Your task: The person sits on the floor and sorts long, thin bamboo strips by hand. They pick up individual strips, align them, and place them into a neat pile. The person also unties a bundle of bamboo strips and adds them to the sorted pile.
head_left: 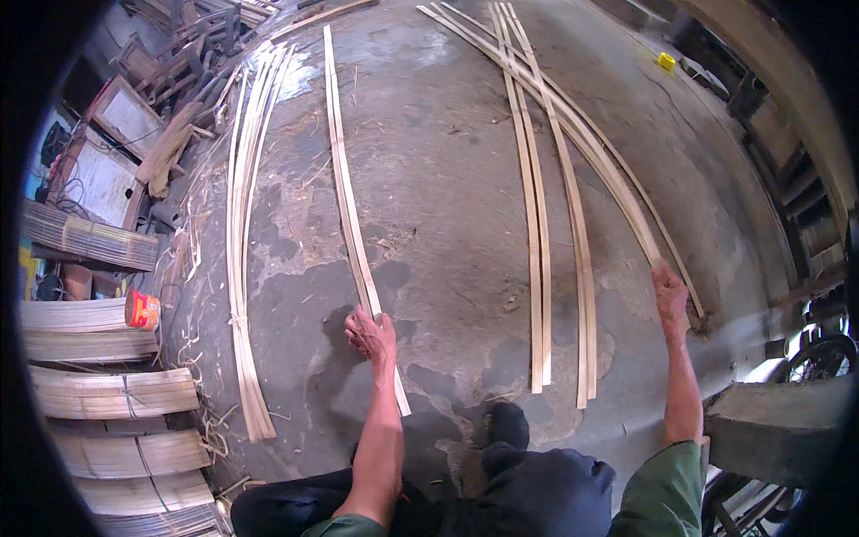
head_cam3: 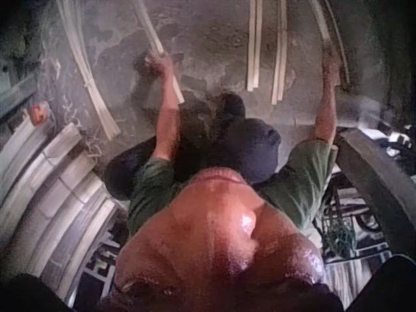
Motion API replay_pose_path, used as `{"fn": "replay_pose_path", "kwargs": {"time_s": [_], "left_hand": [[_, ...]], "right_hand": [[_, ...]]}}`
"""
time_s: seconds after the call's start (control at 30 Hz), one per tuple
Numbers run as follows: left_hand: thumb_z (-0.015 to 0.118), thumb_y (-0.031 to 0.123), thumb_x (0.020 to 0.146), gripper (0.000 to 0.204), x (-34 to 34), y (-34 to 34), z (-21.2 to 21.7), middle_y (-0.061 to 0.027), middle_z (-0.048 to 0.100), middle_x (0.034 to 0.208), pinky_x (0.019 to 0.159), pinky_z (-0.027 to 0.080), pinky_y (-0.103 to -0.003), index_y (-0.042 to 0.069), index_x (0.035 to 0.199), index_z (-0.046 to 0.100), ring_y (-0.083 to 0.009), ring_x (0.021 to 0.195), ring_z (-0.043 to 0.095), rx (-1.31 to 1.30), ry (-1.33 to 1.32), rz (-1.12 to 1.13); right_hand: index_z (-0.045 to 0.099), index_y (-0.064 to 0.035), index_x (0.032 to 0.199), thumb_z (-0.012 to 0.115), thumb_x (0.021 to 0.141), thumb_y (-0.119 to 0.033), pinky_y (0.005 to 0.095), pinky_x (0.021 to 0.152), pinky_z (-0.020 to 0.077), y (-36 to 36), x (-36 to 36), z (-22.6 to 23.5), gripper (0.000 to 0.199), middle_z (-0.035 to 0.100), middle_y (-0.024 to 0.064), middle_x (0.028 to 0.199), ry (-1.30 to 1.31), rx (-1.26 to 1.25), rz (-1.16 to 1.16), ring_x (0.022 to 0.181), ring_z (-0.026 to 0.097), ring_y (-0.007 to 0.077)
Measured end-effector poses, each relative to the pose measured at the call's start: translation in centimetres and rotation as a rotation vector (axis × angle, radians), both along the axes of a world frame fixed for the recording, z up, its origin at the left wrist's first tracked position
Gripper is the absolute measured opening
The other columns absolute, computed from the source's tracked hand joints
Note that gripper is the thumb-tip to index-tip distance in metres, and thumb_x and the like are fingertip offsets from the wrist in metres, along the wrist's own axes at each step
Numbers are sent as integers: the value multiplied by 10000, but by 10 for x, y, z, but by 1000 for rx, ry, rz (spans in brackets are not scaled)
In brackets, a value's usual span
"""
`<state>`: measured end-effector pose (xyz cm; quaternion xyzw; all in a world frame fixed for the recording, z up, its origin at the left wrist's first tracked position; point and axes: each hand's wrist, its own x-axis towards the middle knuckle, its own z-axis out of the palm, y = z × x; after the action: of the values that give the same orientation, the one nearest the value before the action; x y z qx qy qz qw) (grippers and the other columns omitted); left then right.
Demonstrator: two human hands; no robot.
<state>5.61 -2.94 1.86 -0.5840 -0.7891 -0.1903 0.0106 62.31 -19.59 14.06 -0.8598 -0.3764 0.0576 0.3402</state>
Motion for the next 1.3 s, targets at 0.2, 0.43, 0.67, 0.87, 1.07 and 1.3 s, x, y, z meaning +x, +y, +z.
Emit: {"fn": "replay_pose_path", "kwargs": {"time_s": [0.2, 0.43, 0.67, 0.87, 1.07, 1.3], "left_hand": [[703, 301, 780, 603, 10, -2, 17, -152, 483, 1152, 869, 417, -489, 71, 1288, 476, -346, 1072, 476, -132, -56, -8], [673, 256, 789, 421, 15, 8, 18, -161, 507, 1090, 840, 451, -493, 35, 1124, 546, -362, 1029, 516, -207, -39, -34], [687, 182, 771, 422, 7, 16, 17, -197, 538, 1091, 834, 488, -484, 22, 1131, 535, -375, 1005, 556, -228, -48, -52], [709, 126, 739, 509, 17, 24, 15, -224, 552, 1115, 867, 485, -477, 14, 1193, 510, -402, 1030, 562, -230, -215, -89], [690, 73, 732, 433, -21, 20, 2, -241, 611, 1020, 850, 493, -468, -1, 1124, 520, -400, 960, 617, -189, -293, -79], [595, 54, 777, 149, 18, 23, 24, -139, 612, 793, 654, 484, -369, -13, 907, 569, -209, 701, 588, -310, -871, -128]], "right_hand": [[610, -79, 1284, 660, 913, -216, 294, 870, 473, -21, 59, 24, 398, 701, 108, 1123, -28, -36, -12, 1001, 621, 127], [601, -151, 1309, 645, 904, -411, 303, 922, 458, -37, 138, 14, 483, 688, 106, 1151, -110, -134, -8, 1027, 645, 172], [596, -245, 1304, 546, 928, -502, 441, 827, 492, -32, 185, 27, 457, 686, 131, 1023, -369, -397, -132, 966, 655, 304], [616, -156, 1250, 554, 927, -457, 457, 864, 482, -12, 190, -28, 445, 618, 153, 1184, -829, -456, -64, 1059, 599, 358], [634, -61, 1119, 520, 714, 50, 326, 755, 502, 74, -98, -89, 435, 672, 56, 959, 261, -37, 447, 878, 630, 194], [627, -62, 1171, 585, 952, -320, 358, 708, 532, 60, -379, -82, 341, 700, 145, 943, 760, -199, 782, 782, 673, 236]]}}
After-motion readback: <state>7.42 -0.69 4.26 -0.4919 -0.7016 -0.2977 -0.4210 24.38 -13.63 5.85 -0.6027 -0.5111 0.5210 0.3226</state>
